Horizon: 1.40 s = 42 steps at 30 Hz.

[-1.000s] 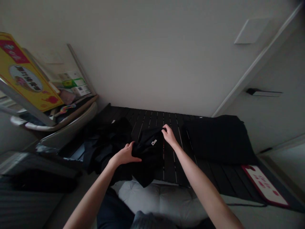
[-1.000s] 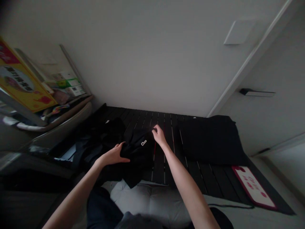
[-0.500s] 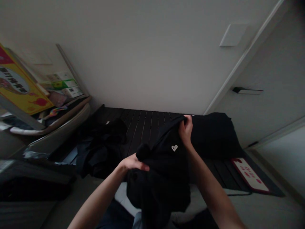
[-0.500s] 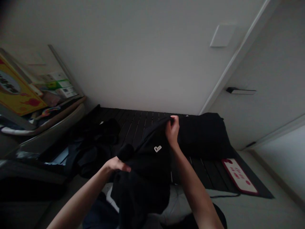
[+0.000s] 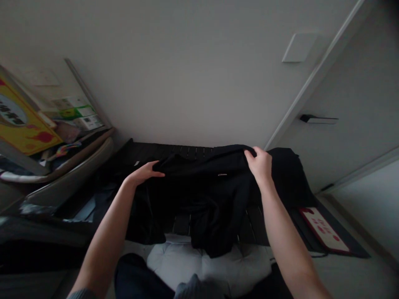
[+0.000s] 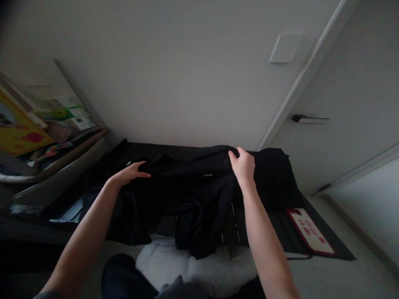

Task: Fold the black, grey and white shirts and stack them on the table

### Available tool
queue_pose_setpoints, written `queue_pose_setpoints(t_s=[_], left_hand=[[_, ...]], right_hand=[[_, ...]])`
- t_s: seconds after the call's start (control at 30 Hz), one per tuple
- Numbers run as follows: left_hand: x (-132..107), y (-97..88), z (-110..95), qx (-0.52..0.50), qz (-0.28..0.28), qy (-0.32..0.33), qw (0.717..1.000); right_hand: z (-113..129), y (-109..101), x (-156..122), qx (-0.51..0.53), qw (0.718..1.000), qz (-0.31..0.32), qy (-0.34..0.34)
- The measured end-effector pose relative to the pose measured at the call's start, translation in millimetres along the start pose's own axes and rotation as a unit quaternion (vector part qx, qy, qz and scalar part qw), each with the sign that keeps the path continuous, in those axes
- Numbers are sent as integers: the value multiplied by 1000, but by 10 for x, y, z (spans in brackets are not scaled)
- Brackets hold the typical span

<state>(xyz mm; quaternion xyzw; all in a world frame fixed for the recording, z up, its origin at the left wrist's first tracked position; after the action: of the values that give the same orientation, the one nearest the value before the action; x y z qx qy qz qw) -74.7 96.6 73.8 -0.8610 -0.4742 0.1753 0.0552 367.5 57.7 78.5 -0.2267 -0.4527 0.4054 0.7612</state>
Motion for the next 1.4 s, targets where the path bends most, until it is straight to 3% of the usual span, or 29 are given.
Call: queue_pose_setpoints(t_s=[0.07, 0.17, 0.23, 0.33, 0.5, 0.63, 0.73, 0.83, 0.97, 1.03, 1.13, 1.27, 1.4], left_hand=[[-25, -127, 83, -36, -14, -29, 999], [59, -258, 245, -64, -108, -46, 991], [201, -326, 356, -36, -188, -45, 980], [496, -431, 471, 47, -259, -24, 964], [1058, -649, 399, 222, -329, 9, 918], [1509, -718, 235, 263, -384, 0, 885], [1774, -612, 217, 224, -368, -15, 902], [1874, -354, 301, 233, -313, -26, 920], [1725, 100, 450, 408, -278, -2, 870], [1598, 298, 536, 450, -240, -29, 860], [1440, 491, 681, 469, -197, -78, 857], [1397, 547, 937, 448, -176, -118, 868], [1533, 398, 1200, 433, -175, -123, 876]], right_hand=[[-103, 29, 31, -27, 999, 25, -8], [-217, 138, 105, -49, 993, 95, -53], [-263, 254, 160, -61, 986, 135, -75], [-297, 459, 253, -103, 980, 159, -65], [-265, 798, 518, -157, 983, 99, 2], [-178, 1096, 757, -130, 990, 56, 26], [-102, 1308, 774, -120, 990, 68, 13], [-8, 1477, 575, -133, 984, 107, -54], [69, 1694, 150, -117, 948, 254, -152], [44, 1813, -27, -100, 926, 334, -143], [-79, 1989, -196, -96, 908, 403, -57], [-325, 2233, -283, -101, 895, 435, 17], [-547, 2491, -211, -108, 919, 379, -10]])
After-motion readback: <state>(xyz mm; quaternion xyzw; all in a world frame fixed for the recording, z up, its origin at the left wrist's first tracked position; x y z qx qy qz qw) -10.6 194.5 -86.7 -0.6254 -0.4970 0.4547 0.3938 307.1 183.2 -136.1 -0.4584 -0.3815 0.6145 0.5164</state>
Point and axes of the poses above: each hand's wrist, its own x-axis towards the middle knuckle, its own y-axis out of the palm, z = x × y, the point moved 1 cm from there along x, towards the middle knuckle, and after that the axes turned 12 degrees about z, right-handed, at the moved point
